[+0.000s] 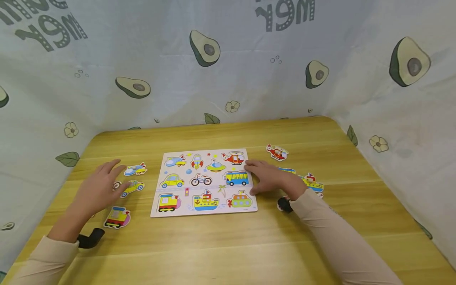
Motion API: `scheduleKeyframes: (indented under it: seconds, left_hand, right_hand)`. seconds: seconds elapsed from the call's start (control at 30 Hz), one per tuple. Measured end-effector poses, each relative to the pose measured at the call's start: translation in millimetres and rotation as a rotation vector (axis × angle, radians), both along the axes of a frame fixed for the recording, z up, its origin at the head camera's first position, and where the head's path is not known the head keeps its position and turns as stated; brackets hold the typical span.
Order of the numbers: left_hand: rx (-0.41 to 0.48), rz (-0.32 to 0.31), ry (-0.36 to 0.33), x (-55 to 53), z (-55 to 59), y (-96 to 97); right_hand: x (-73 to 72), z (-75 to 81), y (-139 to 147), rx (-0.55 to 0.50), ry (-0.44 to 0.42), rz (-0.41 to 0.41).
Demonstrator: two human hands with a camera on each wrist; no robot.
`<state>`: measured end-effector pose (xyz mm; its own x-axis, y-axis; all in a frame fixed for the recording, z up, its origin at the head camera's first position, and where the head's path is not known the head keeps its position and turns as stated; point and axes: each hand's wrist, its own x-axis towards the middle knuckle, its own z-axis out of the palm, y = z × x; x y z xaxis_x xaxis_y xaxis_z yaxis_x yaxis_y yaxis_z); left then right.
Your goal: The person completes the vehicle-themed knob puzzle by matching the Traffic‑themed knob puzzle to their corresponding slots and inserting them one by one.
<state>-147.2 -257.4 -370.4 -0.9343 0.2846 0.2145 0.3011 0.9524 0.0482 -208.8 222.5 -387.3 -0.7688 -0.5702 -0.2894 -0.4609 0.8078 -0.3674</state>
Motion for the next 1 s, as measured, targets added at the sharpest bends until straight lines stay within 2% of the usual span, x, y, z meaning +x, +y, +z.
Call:
scheduleKeyframes:
  seconds: [0.17, 0.33, 0.47, 0.67, 0.83, 1.0]
  left_hand:
    - [-0.003, -0.051, 0.002, -6.5, 9.0, -20.4]
    - [0.024, -0.028, -0.062, -18.1, 13.7, -28.9]
    - [0.055, 0.008, -0.162, -36.6, 7.3, -25.4]
    - [0.174, 0.058, -0.317, -65.9, -10.8, -22.4]
    - [0.288, 0.112, -0.393, -75.0, -22.7, -26.7]
    - [0.349, 0.127, -0.394, -79.5, -28.0, -27.4]
  right_hand:
    - [0.5, 2.4, -1.8, -0.008, -0.001, -0.001]
    - [1.4, 1.5, -1.1, -0.015, -0.010, 0.002]
    - [0.3, 1.2, -1.1, -0.010, -0.005, -0.003]
    - [-0.8, 2.7, -0.6, -0.007, -0.012, -0.003]
    - [-1.0, 1.6, -1.1, 0.003, -0.025, -0.008]
    - [-1.0, 2.0, -1.2, 0.012, -0.021, -0.015]
